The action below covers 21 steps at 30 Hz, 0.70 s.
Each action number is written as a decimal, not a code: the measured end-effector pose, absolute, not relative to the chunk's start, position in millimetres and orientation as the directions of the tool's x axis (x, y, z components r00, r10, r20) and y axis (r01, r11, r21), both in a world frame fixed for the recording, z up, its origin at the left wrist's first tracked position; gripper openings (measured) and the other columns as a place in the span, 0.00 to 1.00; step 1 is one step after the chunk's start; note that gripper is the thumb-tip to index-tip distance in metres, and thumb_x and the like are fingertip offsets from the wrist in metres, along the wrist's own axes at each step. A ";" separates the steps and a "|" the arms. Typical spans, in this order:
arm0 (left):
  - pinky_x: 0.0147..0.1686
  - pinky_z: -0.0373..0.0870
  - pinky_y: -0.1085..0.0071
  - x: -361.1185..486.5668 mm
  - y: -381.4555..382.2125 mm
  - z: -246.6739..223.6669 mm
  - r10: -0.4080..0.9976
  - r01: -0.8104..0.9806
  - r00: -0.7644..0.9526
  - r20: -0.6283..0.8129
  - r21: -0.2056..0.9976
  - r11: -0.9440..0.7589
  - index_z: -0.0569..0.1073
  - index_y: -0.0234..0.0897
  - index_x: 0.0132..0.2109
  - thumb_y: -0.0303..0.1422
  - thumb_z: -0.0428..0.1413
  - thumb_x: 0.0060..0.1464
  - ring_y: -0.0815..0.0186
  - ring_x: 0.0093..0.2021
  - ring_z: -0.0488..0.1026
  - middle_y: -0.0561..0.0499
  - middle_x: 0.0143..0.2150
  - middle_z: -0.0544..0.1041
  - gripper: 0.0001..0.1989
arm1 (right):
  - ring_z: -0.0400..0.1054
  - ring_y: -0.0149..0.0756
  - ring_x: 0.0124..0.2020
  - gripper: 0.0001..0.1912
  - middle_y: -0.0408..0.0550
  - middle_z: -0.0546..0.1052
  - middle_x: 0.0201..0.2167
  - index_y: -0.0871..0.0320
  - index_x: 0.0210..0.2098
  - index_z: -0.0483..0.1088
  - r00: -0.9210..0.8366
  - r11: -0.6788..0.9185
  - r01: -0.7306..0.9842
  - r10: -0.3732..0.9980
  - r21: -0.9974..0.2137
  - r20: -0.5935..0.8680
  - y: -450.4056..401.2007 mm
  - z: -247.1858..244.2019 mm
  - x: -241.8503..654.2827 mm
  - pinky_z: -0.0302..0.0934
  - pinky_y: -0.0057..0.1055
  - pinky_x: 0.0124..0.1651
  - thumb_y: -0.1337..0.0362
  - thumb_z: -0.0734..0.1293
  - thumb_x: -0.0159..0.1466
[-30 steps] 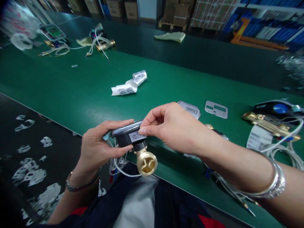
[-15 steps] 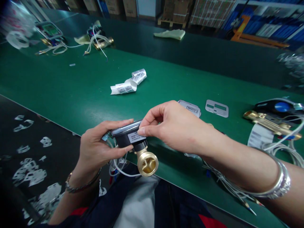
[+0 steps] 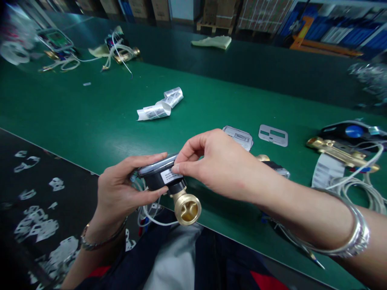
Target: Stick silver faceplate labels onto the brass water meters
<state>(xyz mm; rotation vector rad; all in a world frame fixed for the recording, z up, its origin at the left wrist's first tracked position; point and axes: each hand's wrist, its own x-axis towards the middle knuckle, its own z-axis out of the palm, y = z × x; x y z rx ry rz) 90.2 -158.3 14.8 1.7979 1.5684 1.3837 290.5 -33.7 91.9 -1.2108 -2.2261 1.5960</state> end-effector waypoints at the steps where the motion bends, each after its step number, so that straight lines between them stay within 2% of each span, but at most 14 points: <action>1: 0.55 0.76 0.74 90.9 -158.3 15.1 0.904 0.531 -0.108 0.414 0.793 -0.300 0.80 0.41 0.56 0.31 0.75 0.46 0.65 0.51 0.82 0.51 0.55 0.83 0.29 | 0.71 0.32 0.25 0.05 0.41 0.80 0.25 0.53 0.28 0.80 -0.653 0.129 0.523 0.696 -0.842 -0.300 -36.7 92.0 289.9 0.58 0.30 0.25 0.64 0.76 0.61; 6: 0.54 0.77 0.73 95.7 -156.9 20.4 0.893 0.604 -0.089 0.440 0.737 -0.303 0.79 0.39 0.56 0.33 0.74 0.49 0.65 0.50 0.82 0.51 0.54 0.84 0.28 | 0.73 0.35 0.30 0.10 0.39 0.79 0.27 0.52 0.27 0.75 -0.596 0.307 0.522 0.798 -0.796 -0.083 -51.1 84.2 288.6 0.61 0.33 0.32 0.61 0.80 0.56; 9: 0.53 0.77 0.73 94.1 -152.9 28.8 0.872 0.688 -0.031 0.488 0.643 -0.335 0.79 0.38 0.56 0.34 0.73 0.51 0.65 0.49 0.83 0.51 0.53 0.84 0.26 | 0.70 0.35 0.28 0.16 0.38 0.77 0.26 0.52 0.29 0.69 -0.572 0.342 0.564 0.818 -0.752 -0.057 -39.5 68.6 292.5 0.58 0.33 0.29 0.58 0.81 0.55; 12: 0.52 0.78 0.70 87.6 -140.8 40.3 0.879 0.795 0.046 0.475 0.515 -0.320 0.79 0.40 0.57 0.36 0.72 0.53 0.62 0.50 0.83 0.52 0.53 0.84 0.25 | 0.69 0.36 0.30 0.15 0.40 0.77 0.30 0.52 0.35 0.68 -0.514 0.301 0.612 0.854 -0.731 -0.078 -6.0 49.0 294.8 0.59 0.33 0.32 0.60 0.79 0.58; 14: 0.48 0.78 0.65 83.8 -125.5 46.9 0.913 0.876 0.058 0.405 0.418 -0.241 0.79 0.43 0.57 0.38 0.70 0.54 0.58 0.50 0.83 0.52 0.54 0.84 0.24 | 0.71 0.37 0.34 0.11 0.44 0.79 0.34 0.54 0.36 0.71 -0.516 0.246 0.608 0.845 -0.755 -0.141 20.5 37.6 290.1 0.61 0.34 0.37 0.64 0.77 0.60; 17: 0.39 0.75 0.58 82.6 -93.6 51.0 0.979 0.948 -0.037 0.203 0.316 -0.029 0.81 0.46 0.54 0.42 0.68 0.54 0.47 0.47 0.83 0.49 0.50 0.85 0.21 | 0.72 0.38 0.37 0.04 0.47 0.81 0.36 0.56 0.33 0.76 -0.590 0.226 0.579 0.780 -0.784 -0.210 53.9 25.2 268.8 0.63 0.35 0.42 0.69 0.75 0.61; 19: 0.35 0.72 0.56 85.1 -72.1 49.1 0.991 0.950 -0.086 0.103 0.308 0.050 0.84 0.44 0.47 0.43 0.67 0.52 0.42 0.42 0.82 0.45 0.42 0.86 0.16 | 0.73 0.37 0.37 0.04 0.48 0.81 0.35 0.57 0.32 0.77 -0.621 0.216 0.562 0.748 -0.798 -0.235 71.2 18.8 245.4 0.65 0.34 0.43 0.71 0.74 0.63; 21: 0.34 0.70 0.56 89.5 -55.4 43.8 0.994 0.938 -0.084 0.064 0.342 0.057 0.84 0.42 0.40 0.42 0.67 0.49 0.41 0.38 0.81 0.43 0.34 0.84 0.12 | 0.73 0.35 0.37 0.02 0.48 0.81 0.37 0.59 0.36 0.77 -0.621 0.169 0.551 0.737 -0.817 -0.266 86.5 12.2 217.5 0.69 0.34 0.43 0.67 0.73 0.66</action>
